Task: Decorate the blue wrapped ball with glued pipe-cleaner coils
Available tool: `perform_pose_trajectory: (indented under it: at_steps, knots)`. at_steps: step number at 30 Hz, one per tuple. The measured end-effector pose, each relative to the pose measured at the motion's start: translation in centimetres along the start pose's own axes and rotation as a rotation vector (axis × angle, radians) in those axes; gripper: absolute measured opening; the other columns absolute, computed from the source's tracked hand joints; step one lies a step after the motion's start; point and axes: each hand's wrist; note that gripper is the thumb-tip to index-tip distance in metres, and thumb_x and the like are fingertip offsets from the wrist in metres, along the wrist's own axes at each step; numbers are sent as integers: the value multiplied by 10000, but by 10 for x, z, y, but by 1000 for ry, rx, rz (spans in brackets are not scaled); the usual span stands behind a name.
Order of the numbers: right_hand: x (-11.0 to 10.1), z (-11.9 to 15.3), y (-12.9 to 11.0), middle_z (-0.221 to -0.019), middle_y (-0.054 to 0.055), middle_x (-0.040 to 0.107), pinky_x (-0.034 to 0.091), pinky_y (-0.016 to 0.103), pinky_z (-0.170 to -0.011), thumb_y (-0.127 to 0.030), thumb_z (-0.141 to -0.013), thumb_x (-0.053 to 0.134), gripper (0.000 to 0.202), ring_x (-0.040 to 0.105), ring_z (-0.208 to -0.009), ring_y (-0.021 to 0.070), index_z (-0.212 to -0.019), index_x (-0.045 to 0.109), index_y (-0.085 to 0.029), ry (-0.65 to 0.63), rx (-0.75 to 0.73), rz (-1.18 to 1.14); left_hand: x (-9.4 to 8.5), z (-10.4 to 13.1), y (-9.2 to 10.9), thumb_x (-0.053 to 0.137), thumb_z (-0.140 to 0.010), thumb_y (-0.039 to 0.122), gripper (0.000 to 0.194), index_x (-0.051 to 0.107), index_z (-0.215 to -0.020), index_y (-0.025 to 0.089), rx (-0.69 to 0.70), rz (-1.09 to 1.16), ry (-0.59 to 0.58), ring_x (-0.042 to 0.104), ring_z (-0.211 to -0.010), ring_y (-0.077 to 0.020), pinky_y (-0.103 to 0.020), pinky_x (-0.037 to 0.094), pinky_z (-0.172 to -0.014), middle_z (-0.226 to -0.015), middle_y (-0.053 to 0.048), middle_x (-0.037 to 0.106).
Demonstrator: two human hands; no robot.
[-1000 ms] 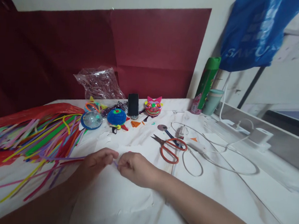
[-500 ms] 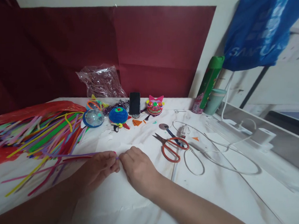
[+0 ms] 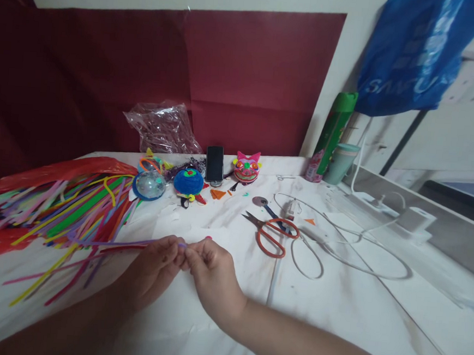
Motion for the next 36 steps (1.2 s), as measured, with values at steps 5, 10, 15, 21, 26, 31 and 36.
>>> perform_pose_trajectory:
  at_steps: [5, 10, 15, 21, 26, 31, 36]
  knots:
    - [2, -1, 0, -609, -2, 573, 406, 238, -557, -392, -799, 567, 263, 493, -565, 109, -656, 557, -172, 15, 60, -141, 1, 0, -1, 645, -757, 349, 295, 543, -576, 138, 6, -1, -1, 471, -594, -104, -258, 359, -609, -583, 11, 499]
    - [1, -1, 5, -622, 5, 586, 397, 237, -561, -423, -786, 575, 281, 481, -567, 109, -671, 570, -167, 32, 86, -149, -1, -1, 4, 580, -762, 480, 372, 563, -621, 137, 5, -117, 38, 475, -597, -131, -301, 375, -627, -586, 3, 490]
    - [-11, -10, 4, -608, 8, 560, 398, 248, -589, -393, -824, 489, 301, 486, -585, 122, -642, 566, -166, 4, 70, 107, -9, -2, 5, 589, -766, 376, 311, 486, -569, 159, 13, -355, 154, 418, -572, -112, -283, 339, -615, -540, 27, 447]
    - [-26, -24, 13, -649, -5, 554, 380, 212, -550, -255, -748, 544, 112, 480, -595, 111, -709, 604, -168, -114, -90, 381, -11, -3, 1, 562, -747, 375, 318, 439, -531, 177, -122, -514, 135, 379, -495, -97, -269, 349, -566, -472, 59, 369]
    - [-37, -45, 32, -536, -25, 528, 339, 186, -472, -194, -750, 461, 177, 442, -487, 84, -619, 569, -148, -67, 154, 548, -13, -9, 2, 521, -728, 407, 258, 511, -621, 173, -113, -731, 291, 419, -496, -105, -256, 350, -551, -502, 58, 420]
    - [-56, -62, 37, -504, 42, 578, 342, 247, -523, -186, -719, 512, 228, 516, -519, 148, -511, 596, -143, -6, 183, 799, -15, -9, -1, 507, -724, 348, 195, 548, -644, 175, -122, -1055, 222, 450, -570, -120, -241, 331, -561, -560, 43, 468]
    - [-63, -60, 37, -824, 50, 675, 393, 228, -668, -121, -732, 532, 254, 582, -727, 154, -923, 682, -195, -228, -58, 914, -14, -4, -7, 490, -717, 274, 139, 533, -621, 183, -62, -1151, 147, 461, -576, -128, -238, 339, -559, -560, 37, 481]
Point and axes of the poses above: each hand's wrist, its own z-axis away from the middle knuckle, its own x-axis out of the palm, y = z × x
